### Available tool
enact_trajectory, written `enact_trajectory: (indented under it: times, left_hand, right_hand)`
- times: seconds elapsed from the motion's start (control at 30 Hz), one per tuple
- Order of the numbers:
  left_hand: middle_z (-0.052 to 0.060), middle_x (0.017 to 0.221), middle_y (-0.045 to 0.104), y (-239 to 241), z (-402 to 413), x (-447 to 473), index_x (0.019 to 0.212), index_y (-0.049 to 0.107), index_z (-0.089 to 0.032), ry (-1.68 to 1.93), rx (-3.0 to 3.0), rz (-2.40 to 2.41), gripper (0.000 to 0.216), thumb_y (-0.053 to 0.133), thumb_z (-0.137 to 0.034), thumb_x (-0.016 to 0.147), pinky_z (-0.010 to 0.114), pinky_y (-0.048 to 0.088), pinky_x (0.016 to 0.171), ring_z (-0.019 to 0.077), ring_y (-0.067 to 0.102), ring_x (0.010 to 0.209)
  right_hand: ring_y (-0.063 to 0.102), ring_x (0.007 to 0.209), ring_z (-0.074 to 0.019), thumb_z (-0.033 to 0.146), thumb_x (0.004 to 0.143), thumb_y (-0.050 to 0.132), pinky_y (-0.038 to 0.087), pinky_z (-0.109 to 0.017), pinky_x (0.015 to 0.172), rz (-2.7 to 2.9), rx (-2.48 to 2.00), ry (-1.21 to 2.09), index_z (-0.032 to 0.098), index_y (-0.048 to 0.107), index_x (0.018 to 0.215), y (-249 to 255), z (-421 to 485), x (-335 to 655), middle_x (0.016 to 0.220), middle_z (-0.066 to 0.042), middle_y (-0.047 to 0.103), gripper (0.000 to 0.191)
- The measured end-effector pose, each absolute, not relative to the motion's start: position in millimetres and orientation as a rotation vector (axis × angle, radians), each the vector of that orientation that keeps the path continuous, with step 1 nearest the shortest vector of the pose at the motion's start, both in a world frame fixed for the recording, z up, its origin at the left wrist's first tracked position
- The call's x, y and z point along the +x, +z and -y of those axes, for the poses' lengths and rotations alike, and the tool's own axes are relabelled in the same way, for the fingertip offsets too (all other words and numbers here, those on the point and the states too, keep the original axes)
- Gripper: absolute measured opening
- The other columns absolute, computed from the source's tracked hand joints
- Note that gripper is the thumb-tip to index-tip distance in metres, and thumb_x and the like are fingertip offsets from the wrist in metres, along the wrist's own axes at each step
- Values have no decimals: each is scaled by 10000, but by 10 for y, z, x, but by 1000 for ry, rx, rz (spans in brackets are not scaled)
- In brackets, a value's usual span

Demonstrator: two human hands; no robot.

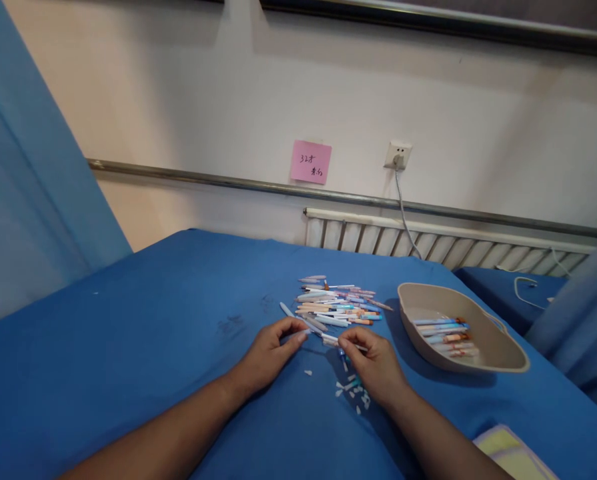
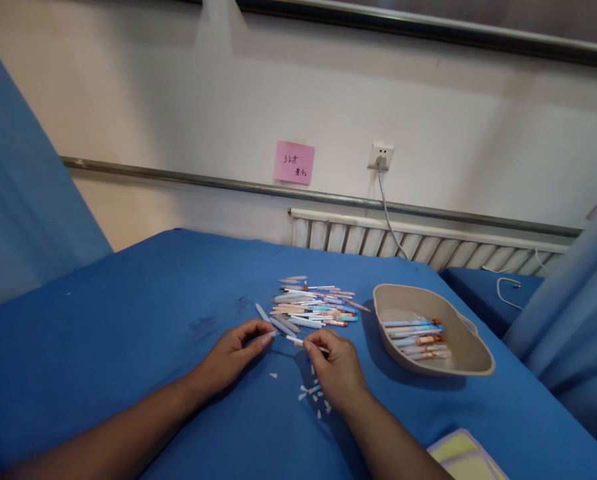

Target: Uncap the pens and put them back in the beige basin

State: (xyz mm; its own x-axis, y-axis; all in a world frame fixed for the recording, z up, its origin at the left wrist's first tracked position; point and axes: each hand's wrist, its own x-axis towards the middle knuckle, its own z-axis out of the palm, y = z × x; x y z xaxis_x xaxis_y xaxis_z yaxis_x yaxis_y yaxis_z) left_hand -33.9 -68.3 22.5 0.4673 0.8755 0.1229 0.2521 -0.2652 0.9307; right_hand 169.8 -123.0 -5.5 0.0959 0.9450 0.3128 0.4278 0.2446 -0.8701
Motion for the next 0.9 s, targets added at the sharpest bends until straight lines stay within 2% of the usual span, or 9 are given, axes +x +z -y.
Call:
enact_trajectory:
  times: [0.3,0.6,0.77,0.9]
  left_hand:
    - [29,916,673,206,692,-368,892,672,-195,811,1962,-933,184,546,-311,825,260,430,795,196,584,860]
    - [28,917,673,235,774,-364,922,673,-217,728,2168,-859,172,528,-279,854,258,418,806,191,592,869]
    - [22,922,683,205,843,-327,947,662,-208,670,2153,-818,170,535,-278,857,246,423,796,181,600,864]
    - [20,916,675,192,916,-303,960,647,-200,644,2177,-759,176,519,-289,876,241,423,788,170,597,859]
  right_hand:
    - [604,703,-162,281,803,552,460,-240,647,1576,-1358,576,211,666,737,-11,1242,1718,728,-7,639,149]
    - [599,744,-170,227,835,504,457,-265,667,1692,-1360,555,220,648,843,62,1314,1649,795,-18,626,144]
    - [575,957,-196,256,863,488,452,-321,842,1746,-1256,696,225,555,1078,84,1416,1534,1015,-48,617,228]
    - [431,1215,-203,342,899,467,350,-371,1024,1833,-1165,812,236,343,1325,121,1522,1489,1313,-81,468,456]
